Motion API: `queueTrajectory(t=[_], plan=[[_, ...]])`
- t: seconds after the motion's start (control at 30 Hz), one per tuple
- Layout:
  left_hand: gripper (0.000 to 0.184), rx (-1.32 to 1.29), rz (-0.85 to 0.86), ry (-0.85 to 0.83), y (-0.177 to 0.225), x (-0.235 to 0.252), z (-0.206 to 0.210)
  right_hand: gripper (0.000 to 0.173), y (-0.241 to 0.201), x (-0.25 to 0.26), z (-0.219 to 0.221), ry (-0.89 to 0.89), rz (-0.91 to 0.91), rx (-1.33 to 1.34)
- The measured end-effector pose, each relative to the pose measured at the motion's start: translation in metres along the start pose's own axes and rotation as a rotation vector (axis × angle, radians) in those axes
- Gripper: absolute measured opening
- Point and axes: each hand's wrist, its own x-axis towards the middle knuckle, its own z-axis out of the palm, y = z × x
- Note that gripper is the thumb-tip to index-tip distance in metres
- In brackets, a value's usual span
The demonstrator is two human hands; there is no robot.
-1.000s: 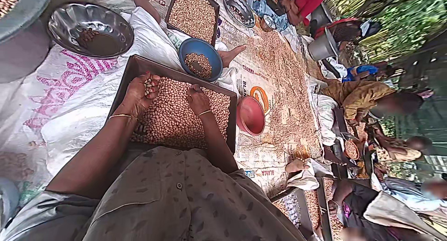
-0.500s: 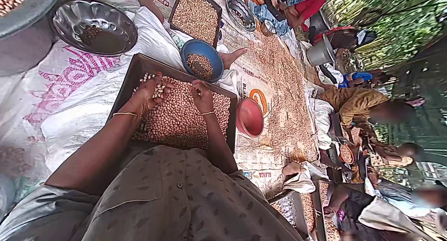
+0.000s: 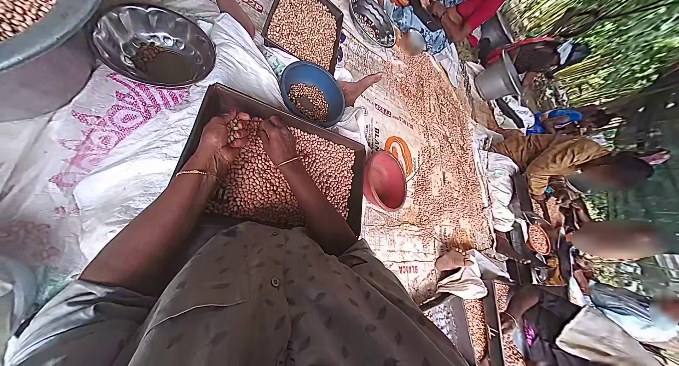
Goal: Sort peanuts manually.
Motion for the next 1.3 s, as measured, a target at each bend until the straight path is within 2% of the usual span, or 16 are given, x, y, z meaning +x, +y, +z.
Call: queueTrajectory(t=[0.17, 0.27, 0.37, 0.47, 0.63, 0.8, 0.93, 1.07, 1.13, 1.2, 1.3], plan=[[0.047, 0.041, -0.022, -0.035, -0.002, -0.001, 0.002, 0.021, 0.011, -0.002, 0.003, 0.065, -0.047, 0.046], [0.047, 0.051, -0.020, -0.054, -0.002, -0.001, 0.001, 0.024, 0.013, -0.004, -0.003, 0.019, -0.076, 0.105], [0.046, 0.040, -0.007, -0.038, -0.002, -0.001, 0.002, 0.026, 0.009, -0.006, -0.006, -0.027, -0.034, 0.067], [0.045, 0.045, 0.021, -0.009, -0.001, -0.001, 0.000, 0.026, 0.007, -0.006, -0.001, 0.006, -0.014, 0.030], [0.046, 0.049, 0.040, 0.018, 0.002, -0.004, 0.003, 0.023, 0.010, -0.006, 0.004, 0.051, -0.034, 0.034], [0.045, 0.052, 0.043, 0.007, 0.001, -0.003, 0.001, 0.023, 0.007, -0.005, 0.002, 0.008, -0.029, 0.023], [0.050, 0.160, 0.016, -0.017, -0.001, -0.005, 0.003, 0.021, 0.003, -0.006, 0.006, 0.066, 0.013, 0.027], [0.057, 0.360, -0.054, -0.005, -0.003, -0.006, 0.006, 0.019, 0.008, -0.009, -0.014, 0.179, 0.067, 0.330], [0.061, 0.412, -0.106, -0.061, -0.006, -0.008, 0.009, 0.016, 0.008, -0.017, -0.035, 0.221, -0.015, 0.592], [0.059, 0.402, -0.167, -0.163, -0.012, -0.007, 0.011, 0.023, 0.010, -0.030, -0.060, 0.158, -0.082, 0.817], [0.050, 0.403, -0.260, -0.286, -0.017, -0.003, 0.009, 0.023, 0.046, -0.047, -0.082, 0.286, 0.004, 0.813]])
